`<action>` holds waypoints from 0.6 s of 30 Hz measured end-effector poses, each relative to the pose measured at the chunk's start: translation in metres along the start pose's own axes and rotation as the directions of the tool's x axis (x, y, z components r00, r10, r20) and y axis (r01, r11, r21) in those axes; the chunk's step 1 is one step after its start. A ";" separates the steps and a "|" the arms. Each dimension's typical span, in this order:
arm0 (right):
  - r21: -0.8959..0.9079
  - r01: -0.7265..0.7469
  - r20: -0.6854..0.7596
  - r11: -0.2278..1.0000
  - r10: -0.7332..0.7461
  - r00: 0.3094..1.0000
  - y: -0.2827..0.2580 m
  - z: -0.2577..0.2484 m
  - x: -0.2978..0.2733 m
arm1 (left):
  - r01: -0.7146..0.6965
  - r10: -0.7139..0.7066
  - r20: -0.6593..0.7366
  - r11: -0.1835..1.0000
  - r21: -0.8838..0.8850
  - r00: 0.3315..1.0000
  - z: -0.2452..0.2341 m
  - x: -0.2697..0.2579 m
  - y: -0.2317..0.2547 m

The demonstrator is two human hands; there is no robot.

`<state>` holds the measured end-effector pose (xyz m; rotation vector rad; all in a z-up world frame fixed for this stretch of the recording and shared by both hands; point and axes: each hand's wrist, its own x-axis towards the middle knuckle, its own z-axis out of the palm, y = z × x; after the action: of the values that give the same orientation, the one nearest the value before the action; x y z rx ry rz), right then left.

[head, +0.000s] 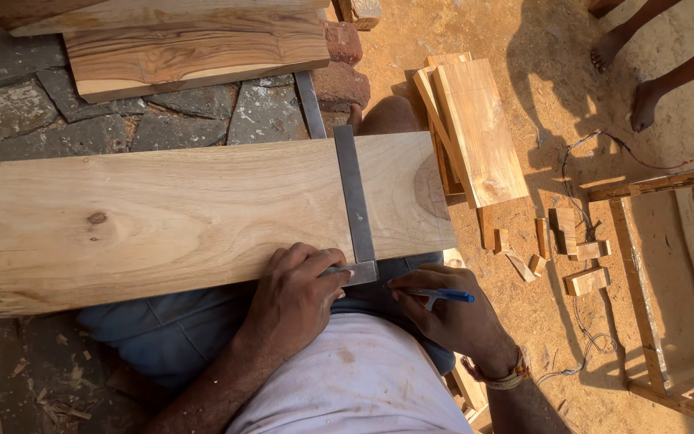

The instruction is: The person uses a try square and a pencil to mark straight lines on several wooden planks. They position the square on each plank and draw lines along the edge, then move to the next plank to repeat the process.

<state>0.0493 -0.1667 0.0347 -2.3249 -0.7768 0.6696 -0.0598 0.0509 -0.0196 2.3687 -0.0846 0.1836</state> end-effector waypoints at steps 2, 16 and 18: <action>0.041 0.031 -0.078 0.999 -0.028 0.997 0.005 -0.006 0.000 | 0.010 -0.010 -0.013 1.000 0.007 1.000 0.000 -0.003 0.001; 0.130 0.477 0.054 0.870 -0.486 0.872 -0.024 0.051 0.055 | -0.083 -0.518 0.163 -0.419 -0.904 0.840 -0.002 -0.046 -0.023; 0.303 0.602 -0.056 0.739 -0.617 0.785 -0.021 0.051 0.066 | -0.055 -0.499 0.197 -0.446 -0.894 0.844 0.006 -0.055 -0.029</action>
<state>0.0570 -0.0899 -0.0046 -1.6244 -1.2812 0.4963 -0.1102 0.0682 -0.0519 0.3042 0.3915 0.1651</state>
